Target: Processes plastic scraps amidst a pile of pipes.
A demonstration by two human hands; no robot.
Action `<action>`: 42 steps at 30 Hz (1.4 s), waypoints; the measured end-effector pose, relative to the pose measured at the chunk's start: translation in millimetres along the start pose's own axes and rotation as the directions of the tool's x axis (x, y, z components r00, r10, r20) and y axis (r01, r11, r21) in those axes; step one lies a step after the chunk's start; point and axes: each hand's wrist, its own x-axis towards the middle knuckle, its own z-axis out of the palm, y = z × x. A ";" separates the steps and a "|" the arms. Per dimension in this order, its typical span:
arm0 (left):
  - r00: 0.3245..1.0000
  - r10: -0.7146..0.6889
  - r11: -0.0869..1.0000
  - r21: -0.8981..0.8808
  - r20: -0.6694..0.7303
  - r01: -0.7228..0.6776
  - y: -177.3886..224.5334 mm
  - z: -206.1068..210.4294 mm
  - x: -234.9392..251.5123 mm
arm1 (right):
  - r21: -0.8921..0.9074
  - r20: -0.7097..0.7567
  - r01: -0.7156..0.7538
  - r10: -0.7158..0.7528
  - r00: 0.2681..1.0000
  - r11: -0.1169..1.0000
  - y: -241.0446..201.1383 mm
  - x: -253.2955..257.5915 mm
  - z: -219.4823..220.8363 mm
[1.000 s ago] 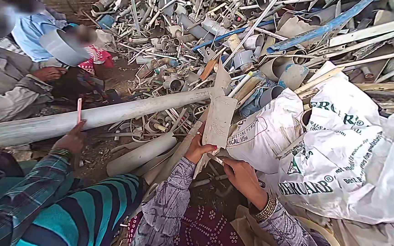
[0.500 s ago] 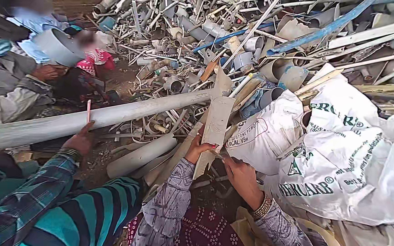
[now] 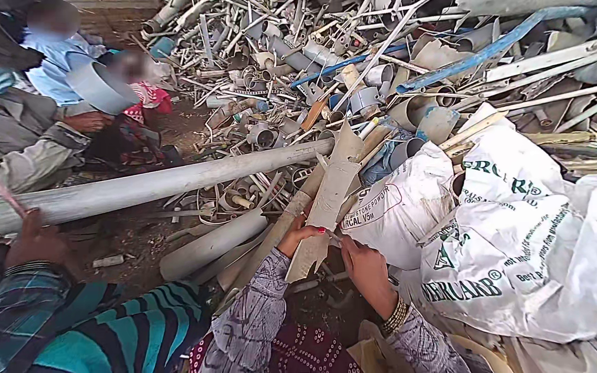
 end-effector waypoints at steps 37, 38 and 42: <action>0.991 -0.083 0.992 0.107 0.107 0.072 1.1 0.9 -8.2 | -0.121 0.314 -0.229 0.256 0.914 0.966 5.0 18.0 -22.5; 0.992 -0.089 0.991 0.105 0.094 0.080 1.8 1.1 -8.1 | -0.099 0.313 -0.190 0.212 0.926 0.977 -1.2 12.2 -24.3; 0.990 -0.131 0.987 0.102 0.044 0.126 1.7 5.0 -9.7 | -0.194 0.479 -0.400 0.443 0.758 0.896 21.0 34.6 -32.0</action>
